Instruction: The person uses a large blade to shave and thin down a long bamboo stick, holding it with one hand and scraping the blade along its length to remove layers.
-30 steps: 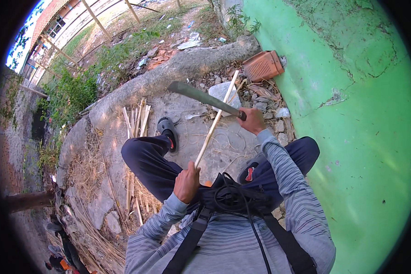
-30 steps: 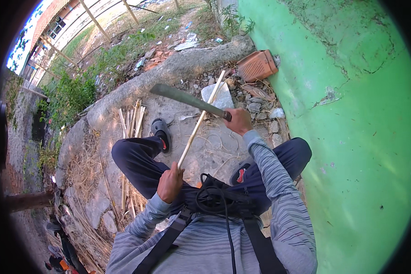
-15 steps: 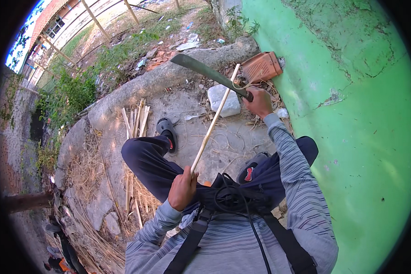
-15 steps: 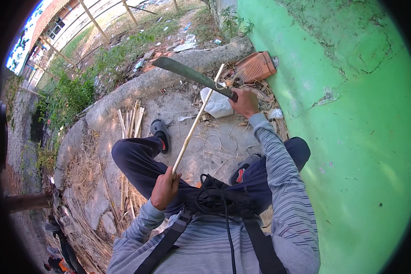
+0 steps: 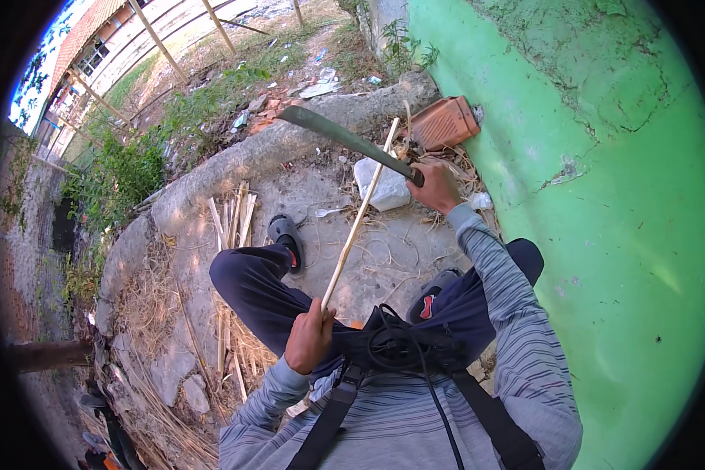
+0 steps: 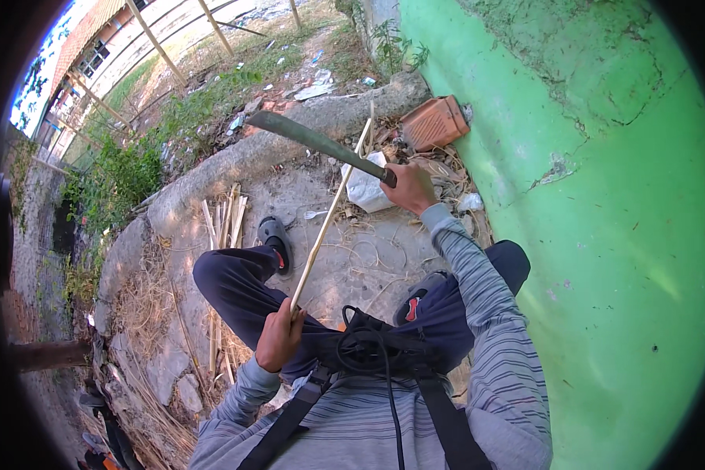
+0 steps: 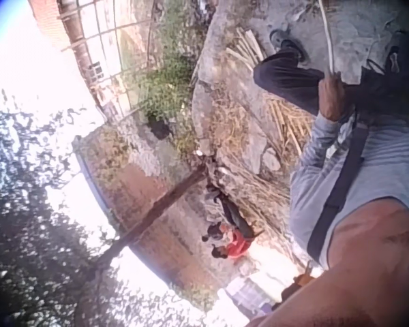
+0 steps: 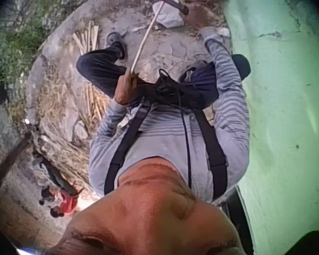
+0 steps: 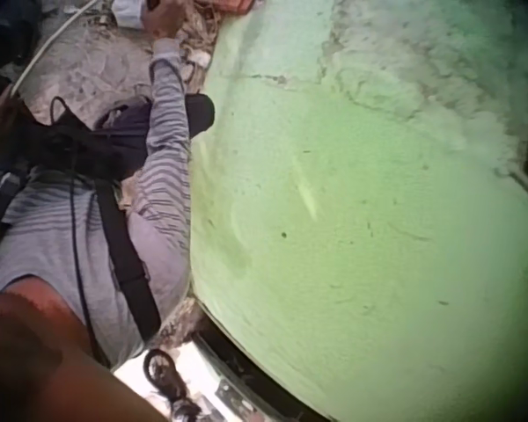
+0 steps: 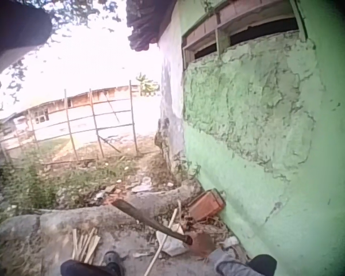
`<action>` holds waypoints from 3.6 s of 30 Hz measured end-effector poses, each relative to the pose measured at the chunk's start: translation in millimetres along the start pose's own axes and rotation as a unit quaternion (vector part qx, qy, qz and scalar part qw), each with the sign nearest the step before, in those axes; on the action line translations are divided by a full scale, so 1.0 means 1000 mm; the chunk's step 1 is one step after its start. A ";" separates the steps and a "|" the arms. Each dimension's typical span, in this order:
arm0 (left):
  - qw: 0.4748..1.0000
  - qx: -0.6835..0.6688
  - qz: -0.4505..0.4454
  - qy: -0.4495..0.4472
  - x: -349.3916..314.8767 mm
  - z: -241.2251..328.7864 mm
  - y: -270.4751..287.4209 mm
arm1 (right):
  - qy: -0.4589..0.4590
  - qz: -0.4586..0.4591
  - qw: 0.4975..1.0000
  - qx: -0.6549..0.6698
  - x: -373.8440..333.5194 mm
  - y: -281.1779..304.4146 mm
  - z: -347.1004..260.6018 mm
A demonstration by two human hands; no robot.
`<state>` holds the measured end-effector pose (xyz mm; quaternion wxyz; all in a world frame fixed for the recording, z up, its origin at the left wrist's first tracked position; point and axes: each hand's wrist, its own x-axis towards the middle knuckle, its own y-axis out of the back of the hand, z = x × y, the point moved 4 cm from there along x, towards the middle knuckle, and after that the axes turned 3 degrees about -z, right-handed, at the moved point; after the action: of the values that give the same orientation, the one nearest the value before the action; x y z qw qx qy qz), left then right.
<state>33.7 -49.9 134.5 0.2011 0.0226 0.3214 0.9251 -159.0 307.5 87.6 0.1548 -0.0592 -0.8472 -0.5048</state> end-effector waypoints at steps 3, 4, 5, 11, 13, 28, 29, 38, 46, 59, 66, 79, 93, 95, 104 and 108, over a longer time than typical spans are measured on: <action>1.000 0.012 0.010 -0.003 0.008 -0.003 0.000 | 0.031 -0.053 0.998 0.032 -0.015 -0.017 -0.026; 1.000 0.013 0.014 -0.001 0.005 -0.002 0.002 | 0.031 -0.046 0.998 0.016 -0.009 -0.017 -0.029; 1.000 0.004 0.003 0.017 0.000 -0.001 0.002 | 0.025 -0.045 0.999 0.017 -0.001 -0.015 -0.020; 1.000 0.008 0.022 0.021 -0.017 -0.004 0.007 | 0.020 -0.048 0.998 0.041 0.030 -0.025 -0.037; 0.998 0.005 0.029 0.051 -0.022 -0.010 0.009 | 0.054 -0.057 0.996 0.047 0.032 -0.028 -0.055; 0.994 0.026 0.030 0.104 -0.056 -0.014 0.014 | 0.023 -0.115 0.993 -0.026 0.065 -0.062 -0.025; 0.994 0.029 0.035 0.104 -0.059 -0.016 0.016 | 0.029 -0.116 0.992 -0.025 0.066 -0.067 -0.035; 0.989 0.030 0.021 0.144 -0.075 -0.020 0.017 | -0.028 -0.091 0.995 -0.021 0.076 -0.069 -0.019; 0.987 0.017 0.088 0.133 -0.044 -0.036 0.039 | -0.021 -0.130 0.991 0.022 0.017 -0.077 -0.048; 0.953 -0.238 -0.065 0.175 0.048 -0.089 0.010 | -0.489 -0.125 0.805 0.311 -0.194 -0.177 0.101; 0.930 -0.309 -0.129 0.153 0.158 -0.103 -0.054 | -0.546 -0.111 0.700 0.448 -0.214 -0.180 0.086; 0.898 -0.337 -0.183 0.218 0.167 -0.139 -0.125 | -0.362 -0.022 0.838 0.407 -0.180 -0.143 0.041; 0.839 -0.392 -0.229 0.301 0.160 -0.174 -0.163 | -0.188 -0.218 0.944 0.163 -0.187 -0.162 -0.007; 0.810 -0.438 -0.231 0.314 0.158 -0.172 -0.166 | -0.187 -0.211 0.946 0.157 -0.187 -0.164 -0.005; 0.812 -0.414 -0.256 0.323 0.149 -0.161 -0.168 | -0.250 -0.187 0.940 0.135 -0.188 -0.161 0.019; 0.825 -0.412 -0.242 0.303 0.151 -0.154 -0.163 | -0.209 -0.197 0.950 0.122 -0.188 -0.165 0.016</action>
<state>-73.4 33.9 -99.3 0.3019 -0.4222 -0.0493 0.8533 -26.9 252.2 -118.1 -0.1224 0.0235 -0.9105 -0.3944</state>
